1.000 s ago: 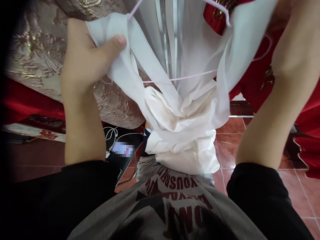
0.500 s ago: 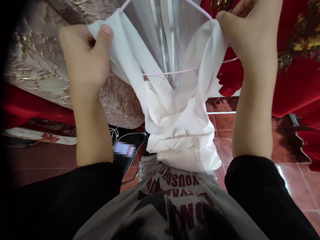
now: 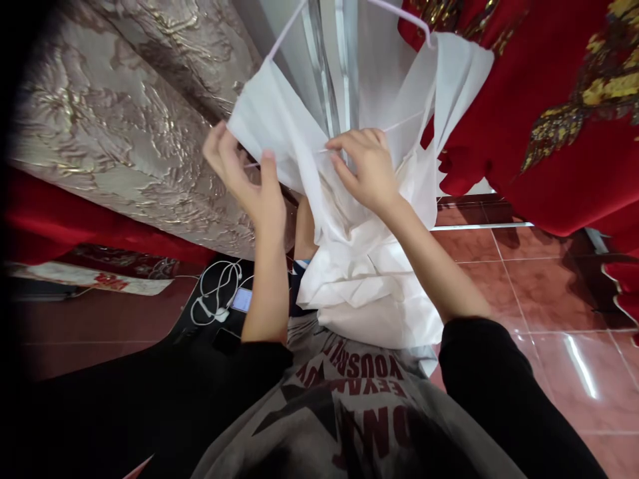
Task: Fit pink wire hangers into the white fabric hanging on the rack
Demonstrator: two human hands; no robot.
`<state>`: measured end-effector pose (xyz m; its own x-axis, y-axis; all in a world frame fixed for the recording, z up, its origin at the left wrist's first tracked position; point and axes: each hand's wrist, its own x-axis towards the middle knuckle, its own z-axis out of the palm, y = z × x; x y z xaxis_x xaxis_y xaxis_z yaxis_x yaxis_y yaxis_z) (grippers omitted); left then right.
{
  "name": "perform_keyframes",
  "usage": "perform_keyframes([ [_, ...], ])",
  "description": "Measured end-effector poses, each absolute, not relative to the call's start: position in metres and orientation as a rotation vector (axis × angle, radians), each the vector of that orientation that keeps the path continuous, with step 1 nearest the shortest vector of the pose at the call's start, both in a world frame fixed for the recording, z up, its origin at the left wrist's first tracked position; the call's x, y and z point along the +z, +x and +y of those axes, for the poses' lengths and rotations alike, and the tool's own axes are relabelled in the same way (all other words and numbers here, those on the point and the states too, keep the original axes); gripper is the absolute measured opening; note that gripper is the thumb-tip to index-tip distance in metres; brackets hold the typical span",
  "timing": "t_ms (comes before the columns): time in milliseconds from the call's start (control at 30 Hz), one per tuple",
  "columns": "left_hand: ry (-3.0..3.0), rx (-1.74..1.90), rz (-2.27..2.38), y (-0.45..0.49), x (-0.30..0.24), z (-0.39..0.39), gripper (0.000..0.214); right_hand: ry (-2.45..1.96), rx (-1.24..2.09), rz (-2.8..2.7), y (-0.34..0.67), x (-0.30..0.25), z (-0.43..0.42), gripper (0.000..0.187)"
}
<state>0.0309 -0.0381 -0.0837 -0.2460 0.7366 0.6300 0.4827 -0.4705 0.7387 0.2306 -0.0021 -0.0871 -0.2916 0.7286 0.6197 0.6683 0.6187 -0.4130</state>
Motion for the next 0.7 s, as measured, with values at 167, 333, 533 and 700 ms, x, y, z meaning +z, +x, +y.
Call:
perform_keyframes([
  [167, 1.809, 2.016, 1.772, 0.067, -0.110, -0.054, 0.047, -1.091, 0.020, -1.916, 0.226, -0.098, -0.023, 0.037],
  [333, 1.813, 1.849, 1.671, 0.079, -0.099, -0.055, 0.040, -1.037, -0.042, -1.875, 0.224, -0.100, -0.034, 0.031],
  [533, 1.607, 1.799, 1.490, 0.064, -0.077, -0.057, 0.013, -0.985, 0.052, -1.821, 0.225, -0.105, -0.033, 0.025],
  [700, 1.474, 1.785, 1.266, 0.062, -0.068, -0.057, 0.005, -1.006, 0.067, -1.846, 0.223, -0.109, -0.031, 0.028],
])
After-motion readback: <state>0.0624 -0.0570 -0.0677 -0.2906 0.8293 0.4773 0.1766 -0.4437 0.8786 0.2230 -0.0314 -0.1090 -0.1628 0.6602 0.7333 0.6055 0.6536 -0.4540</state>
